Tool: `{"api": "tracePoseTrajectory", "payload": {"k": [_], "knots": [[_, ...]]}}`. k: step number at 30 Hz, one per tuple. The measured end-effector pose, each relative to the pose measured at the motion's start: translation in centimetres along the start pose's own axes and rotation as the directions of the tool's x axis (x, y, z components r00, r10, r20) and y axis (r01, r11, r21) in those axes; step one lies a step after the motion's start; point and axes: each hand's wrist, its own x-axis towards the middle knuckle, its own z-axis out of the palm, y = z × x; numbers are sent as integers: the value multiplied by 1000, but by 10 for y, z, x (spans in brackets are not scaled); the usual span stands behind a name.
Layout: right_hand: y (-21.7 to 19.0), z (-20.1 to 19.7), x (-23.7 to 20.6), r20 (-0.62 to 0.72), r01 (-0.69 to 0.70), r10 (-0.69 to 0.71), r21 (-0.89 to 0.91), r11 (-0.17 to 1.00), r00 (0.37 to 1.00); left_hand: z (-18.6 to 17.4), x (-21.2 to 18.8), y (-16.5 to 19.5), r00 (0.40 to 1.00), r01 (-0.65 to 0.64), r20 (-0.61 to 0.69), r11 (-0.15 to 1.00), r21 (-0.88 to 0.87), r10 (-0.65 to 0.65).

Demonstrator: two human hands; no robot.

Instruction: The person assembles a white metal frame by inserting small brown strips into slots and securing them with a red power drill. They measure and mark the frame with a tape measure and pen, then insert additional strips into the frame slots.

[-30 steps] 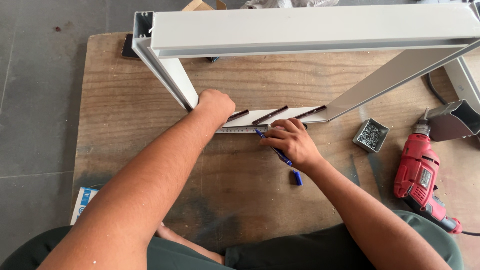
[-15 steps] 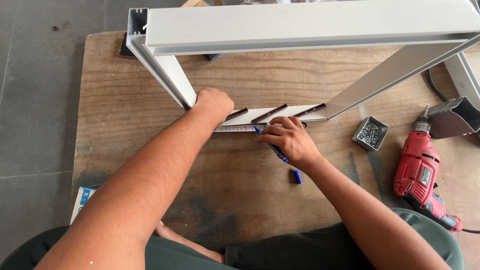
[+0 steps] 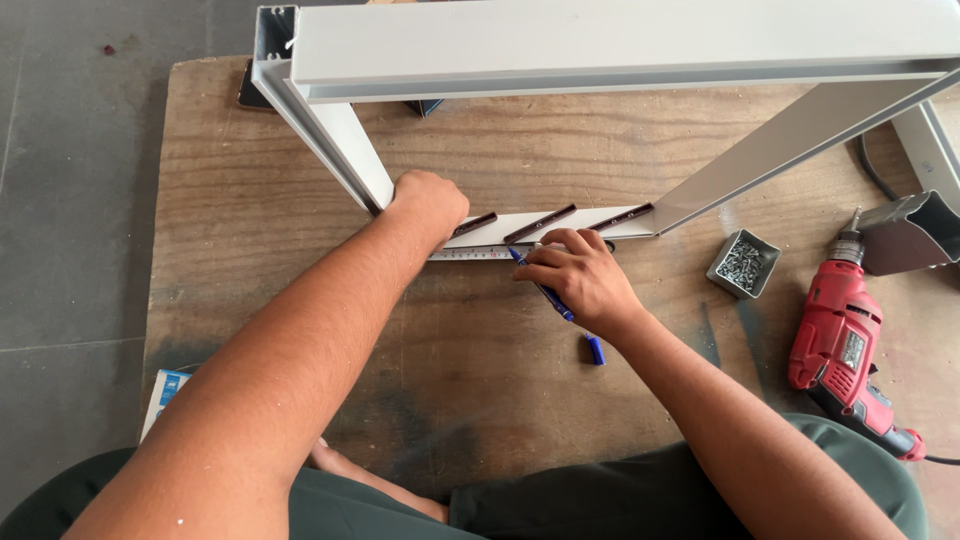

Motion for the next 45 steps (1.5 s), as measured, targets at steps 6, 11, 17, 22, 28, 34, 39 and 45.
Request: {"api": "tracePoseTrajectory", "payload": {"k": [6, 11, 17, 22, 28, 34, 39, 45], "knots": [[0, 1, 0, 5, -6, 6, -19, 1000, 1000, -1, 1, 0, 1000, -3, 3, 1000, -3, 3], [-2, 2, 0, 29, -9, 11, -51, 999, 1000, -1, 0, 0, 1000, 4, 13, 1000, -6, -4], [-3, 3, 2, 44, -21, 24, -74, 997, 999, -1, 1, 0, 1000, 4, 15, 1000, 7, -4], [-2, 3, 1, 50, -18, 22, -78, 997, 999, 1, 3, 0, 1000, 7, 23, 1000, 2, -7], [-2, 2, 1, 57, -23, 27, -60, 998, 998, 2, 4, 0, 1000, 12, 1, 1000, -16, -12], [-3, 2, 2, 48, -20, 23, -62, 998, 999, 3, 5, 0, 1000, 8, -5, 1000, -16, -8], [-3, 2, 1, 49, -16, 19, -62, 998, 999, 3, 5, -1, 1000, 0, 10, 1000, -9, 0], [-5, 1, 3, 52, -23, 26, -64, 998, 998, 2, 5, -1, 1000, 8, -4, 1000, -23, -8]]}}
